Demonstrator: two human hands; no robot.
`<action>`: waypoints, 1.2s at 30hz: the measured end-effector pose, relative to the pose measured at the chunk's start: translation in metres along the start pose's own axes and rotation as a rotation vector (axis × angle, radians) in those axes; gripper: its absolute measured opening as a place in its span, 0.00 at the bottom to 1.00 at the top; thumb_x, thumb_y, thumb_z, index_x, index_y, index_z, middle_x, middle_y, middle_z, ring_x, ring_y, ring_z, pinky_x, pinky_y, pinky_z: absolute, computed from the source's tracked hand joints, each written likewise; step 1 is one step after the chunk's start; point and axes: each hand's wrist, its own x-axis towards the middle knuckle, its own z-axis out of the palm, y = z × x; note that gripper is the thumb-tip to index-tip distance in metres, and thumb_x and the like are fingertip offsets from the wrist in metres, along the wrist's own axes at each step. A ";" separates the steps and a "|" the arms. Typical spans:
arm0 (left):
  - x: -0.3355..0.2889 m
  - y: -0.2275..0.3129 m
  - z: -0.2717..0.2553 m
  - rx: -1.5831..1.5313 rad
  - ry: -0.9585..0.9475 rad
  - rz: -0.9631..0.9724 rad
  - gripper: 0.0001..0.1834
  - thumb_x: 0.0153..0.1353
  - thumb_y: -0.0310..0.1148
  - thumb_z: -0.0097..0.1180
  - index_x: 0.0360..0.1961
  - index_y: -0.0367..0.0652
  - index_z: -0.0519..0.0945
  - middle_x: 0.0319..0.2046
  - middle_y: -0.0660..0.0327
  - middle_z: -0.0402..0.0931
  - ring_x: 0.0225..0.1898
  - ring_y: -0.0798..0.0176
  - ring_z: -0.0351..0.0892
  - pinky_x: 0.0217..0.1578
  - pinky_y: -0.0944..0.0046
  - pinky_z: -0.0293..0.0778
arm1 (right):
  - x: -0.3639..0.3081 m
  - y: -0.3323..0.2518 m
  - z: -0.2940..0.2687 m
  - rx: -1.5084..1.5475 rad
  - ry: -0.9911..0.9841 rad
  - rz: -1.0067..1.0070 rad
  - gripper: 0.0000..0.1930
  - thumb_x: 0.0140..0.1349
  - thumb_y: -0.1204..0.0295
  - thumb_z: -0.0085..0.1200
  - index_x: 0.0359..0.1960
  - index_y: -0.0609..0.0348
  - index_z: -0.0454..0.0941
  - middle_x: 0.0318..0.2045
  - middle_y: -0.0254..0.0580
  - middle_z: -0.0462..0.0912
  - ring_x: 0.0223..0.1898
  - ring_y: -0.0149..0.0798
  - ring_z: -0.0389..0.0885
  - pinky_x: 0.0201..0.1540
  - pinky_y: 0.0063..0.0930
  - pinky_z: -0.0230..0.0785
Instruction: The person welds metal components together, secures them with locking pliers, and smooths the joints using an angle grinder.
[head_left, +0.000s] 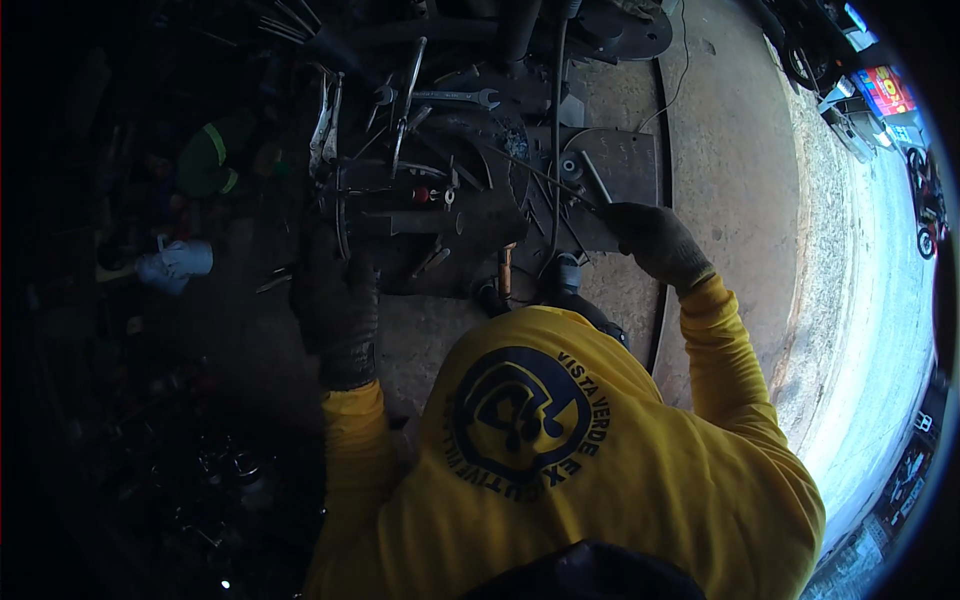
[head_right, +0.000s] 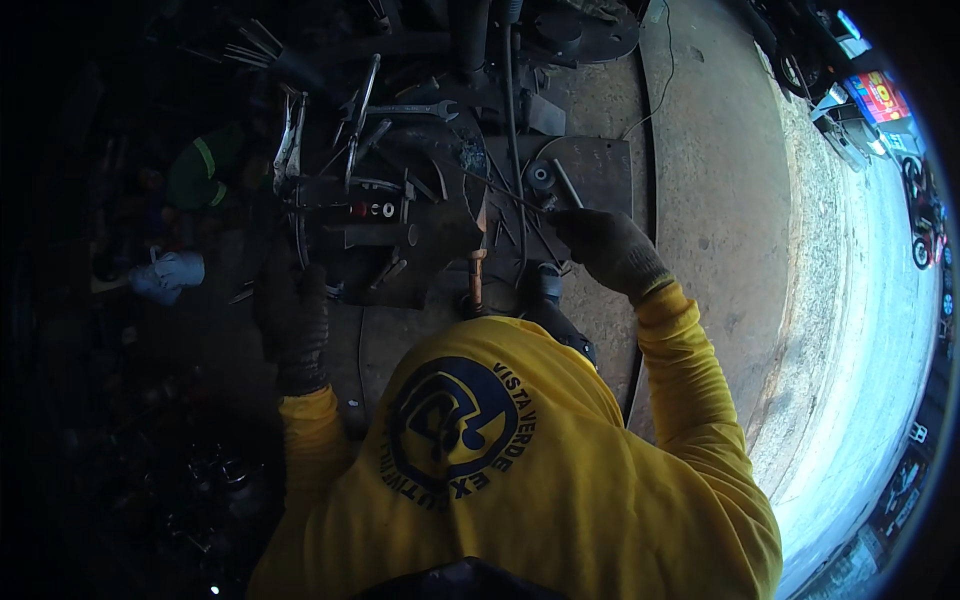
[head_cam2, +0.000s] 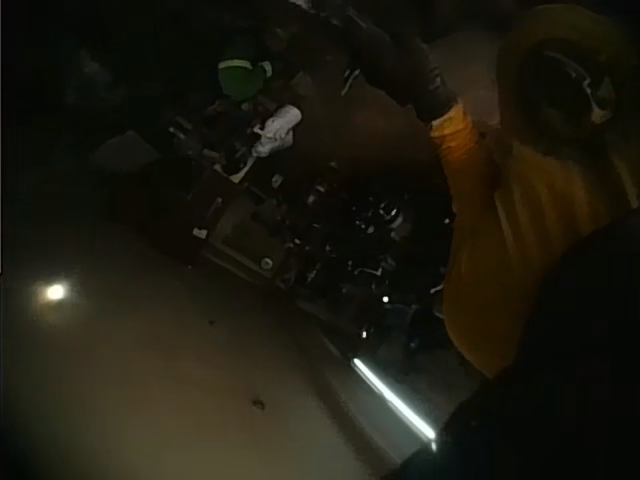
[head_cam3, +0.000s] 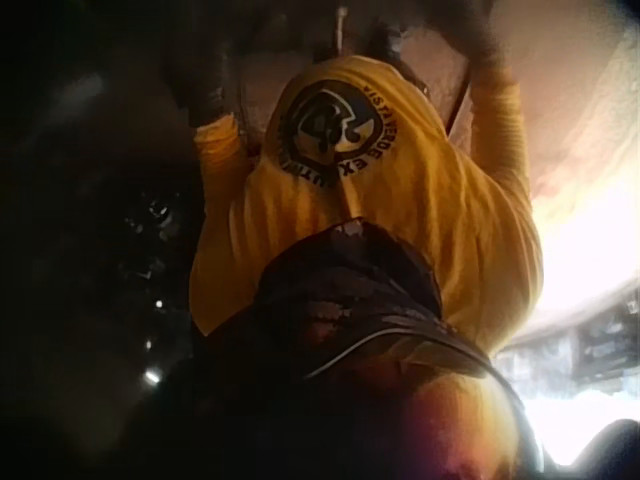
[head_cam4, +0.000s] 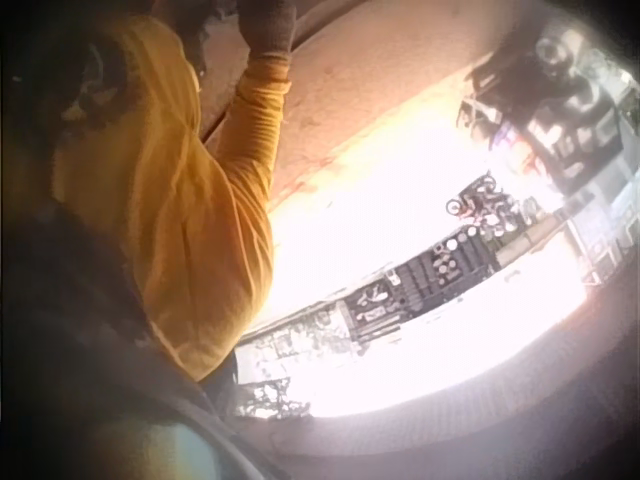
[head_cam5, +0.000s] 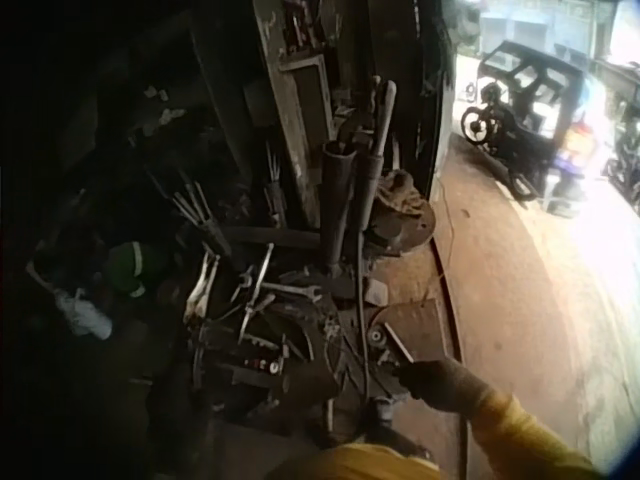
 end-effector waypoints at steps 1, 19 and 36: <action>0.005 0.006 0.000 0.071 -0.008 -0.002 0.29 0.63 0.35 0.66 0.64 0.40 0.75 0.46 0.52 0.82 0.46 0.55 0.84 0.49 0.57 0.78 | 0.007 0.013 -0.001 -0.158 0.035 -0.140 0.20 0.64 0.81 0.52 0.58 0.58 0.81 0.47 0.49 0.86 0.42 0.44 0.88 0.45 0.30 0.83; 0.047 -0.027 0.050 0.351 -0.159 -0.183 0.22 0.68 0.40 0.54 0.61 0.48 0.76 0.48 0.49 0.82 0.50 0.44 0.82 0.51 0.47 0.77 | 0.116 0.067 0.014 -0.389 -0.067 -0.258 0.15 0.65 0.74 0.51 0.51 0.56 0.82 0.43 0.51 0.87 0.48 0.52 0.87 0.50 0.41 0.80; 0.042 -0.036 0.051 0.290 -0.153 -0.221 0.24 0.67 0.35 0.56 0.64 0.49 0.74 0.46 0.50 0.82 0.50 0.46 0.82 0.51 0.48 0.77 | 0.138 0.066 0.000 -0.361 -0.042 -0.507 0.13 0.64 0.73 0.54 0.48 0.58 0.84 0.45 0.48 0.87 0.47 0.50 0.86 0.53 0.39 0.80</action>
